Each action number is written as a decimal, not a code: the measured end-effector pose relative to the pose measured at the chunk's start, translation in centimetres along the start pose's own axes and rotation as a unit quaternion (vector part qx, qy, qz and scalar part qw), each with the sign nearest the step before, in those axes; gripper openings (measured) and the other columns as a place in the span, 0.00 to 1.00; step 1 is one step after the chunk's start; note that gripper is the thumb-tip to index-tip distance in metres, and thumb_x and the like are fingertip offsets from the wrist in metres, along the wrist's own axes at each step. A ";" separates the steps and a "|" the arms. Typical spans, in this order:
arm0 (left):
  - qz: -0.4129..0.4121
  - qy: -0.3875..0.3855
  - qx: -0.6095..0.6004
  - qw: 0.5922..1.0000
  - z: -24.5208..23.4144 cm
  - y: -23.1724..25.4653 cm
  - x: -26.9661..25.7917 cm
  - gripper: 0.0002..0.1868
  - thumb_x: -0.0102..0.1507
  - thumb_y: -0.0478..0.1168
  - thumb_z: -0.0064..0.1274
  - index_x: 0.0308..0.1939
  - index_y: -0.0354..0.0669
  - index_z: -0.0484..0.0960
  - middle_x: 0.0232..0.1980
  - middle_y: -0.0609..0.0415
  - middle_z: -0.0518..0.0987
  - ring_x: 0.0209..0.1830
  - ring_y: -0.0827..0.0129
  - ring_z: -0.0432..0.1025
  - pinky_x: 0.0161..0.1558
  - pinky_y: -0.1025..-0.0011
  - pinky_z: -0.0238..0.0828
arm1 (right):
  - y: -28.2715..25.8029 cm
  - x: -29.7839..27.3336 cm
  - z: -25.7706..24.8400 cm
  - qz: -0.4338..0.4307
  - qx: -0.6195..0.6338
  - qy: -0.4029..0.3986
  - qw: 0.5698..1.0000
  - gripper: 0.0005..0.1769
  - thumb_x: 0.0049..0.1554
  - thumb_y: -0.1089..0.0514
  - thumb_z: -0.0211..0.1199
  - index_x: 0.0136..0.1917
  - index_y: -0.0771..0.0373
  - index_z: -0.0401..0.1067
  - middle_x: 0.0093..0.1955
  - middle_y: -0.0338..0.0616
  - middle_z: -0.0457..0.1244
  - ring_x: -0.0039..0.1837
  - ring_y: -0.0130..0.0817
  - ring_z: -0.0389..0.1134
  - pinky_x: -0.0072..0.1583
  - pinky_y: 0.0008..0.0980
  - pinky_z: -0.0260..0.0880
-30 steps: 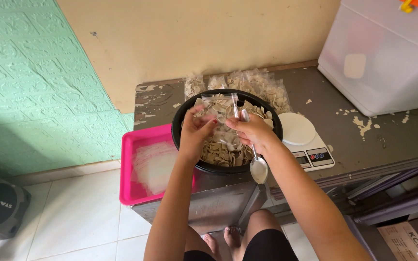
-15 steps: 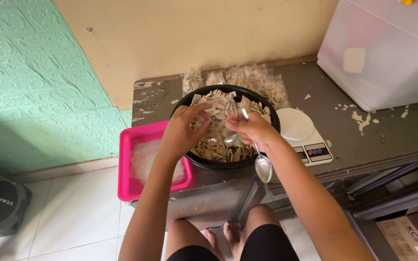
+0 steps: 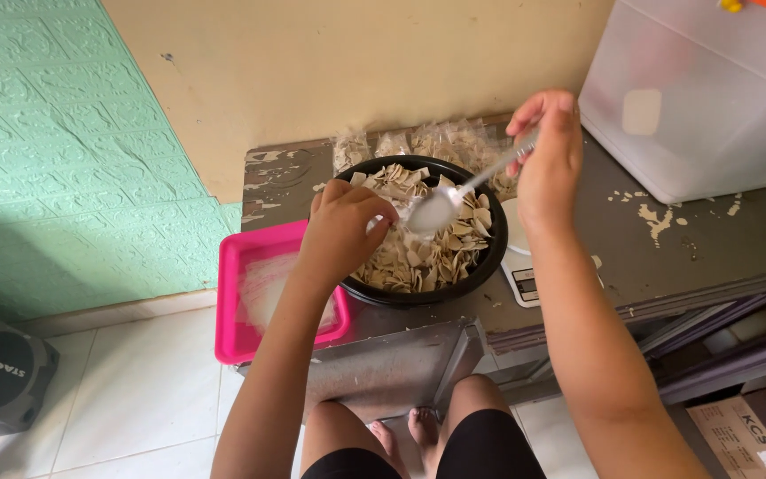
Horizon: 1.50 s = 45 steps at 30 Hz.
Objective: Packaging chips into small plastic bags and weighing them on a digital scale.
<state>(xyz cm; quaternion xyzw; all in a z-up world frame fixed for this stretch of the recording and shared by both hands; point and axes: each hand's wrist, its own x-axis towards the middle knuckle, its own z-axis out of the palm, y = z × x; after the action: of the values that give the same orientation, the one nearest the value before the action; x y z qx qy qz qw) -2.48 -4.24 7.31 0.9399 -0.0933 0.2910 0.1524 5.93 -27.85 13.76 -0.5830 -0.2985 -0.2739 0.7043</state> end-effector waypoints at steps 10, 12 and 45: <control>0.010 -0.029 -0.002 1.000 -1.3 2.0 -0.2 0.04 0.62 0.45 0.57 0.40 0.60 0.86 0.44 0.63 0.83 0.55 0.63 0.68 0.54 0.64 0.63 | 1.2 -1.6 1.2 -0.111 0.001 -0.135 0.985 0.18 0.72 0.51 0.45 0.50 0.68 0.65 0.38 0.55 0.62 0.27 0.34 0.63 0.30 0.30 0.71; 0.018 -0.015 0.005 1.000 -1.3 2.1 -0.2 0.05 0.62 0.46 0.57 0.41 0.63 0.85 0.44 0.66 0.82 0.56 0.65 0.68 0.56 0.64 0.63 | 1.7 -2.1 1.0 -0.073 0.000 -0.160 0.984 0.17 0.71 0.54 0.49 0.48 0.69 0.69 0.39 0.56 0.64 0.25 0.34 0.64 0.29 0.29 0.69; -0.335 0.110 -0.824 0.444 5.9 0.5 -0.1 0.36 0.68 0.55 0.48 0.77 0.47 0.58 0.74 0.45 0.69 0.66 0.48 0.69 0.60 0.39 0.70 | 11.8 -6.1 2.9 0.307 0.254 -0.025 0.917 0.26 0.68 0.37 0.49 0.44 0.61 0.69 0.41 0.48 0.65 0.33 0.32 0.63 0.36 0.32 0.75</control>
<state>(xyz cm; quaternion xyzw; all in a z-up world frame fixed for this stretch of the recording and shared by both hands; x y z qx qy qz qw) 0.37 -6.73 2.78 0.2912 0.0503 0.1045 0.9496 10.14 -22.73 1.91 -0.4544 -0.1814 0.0557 0.8703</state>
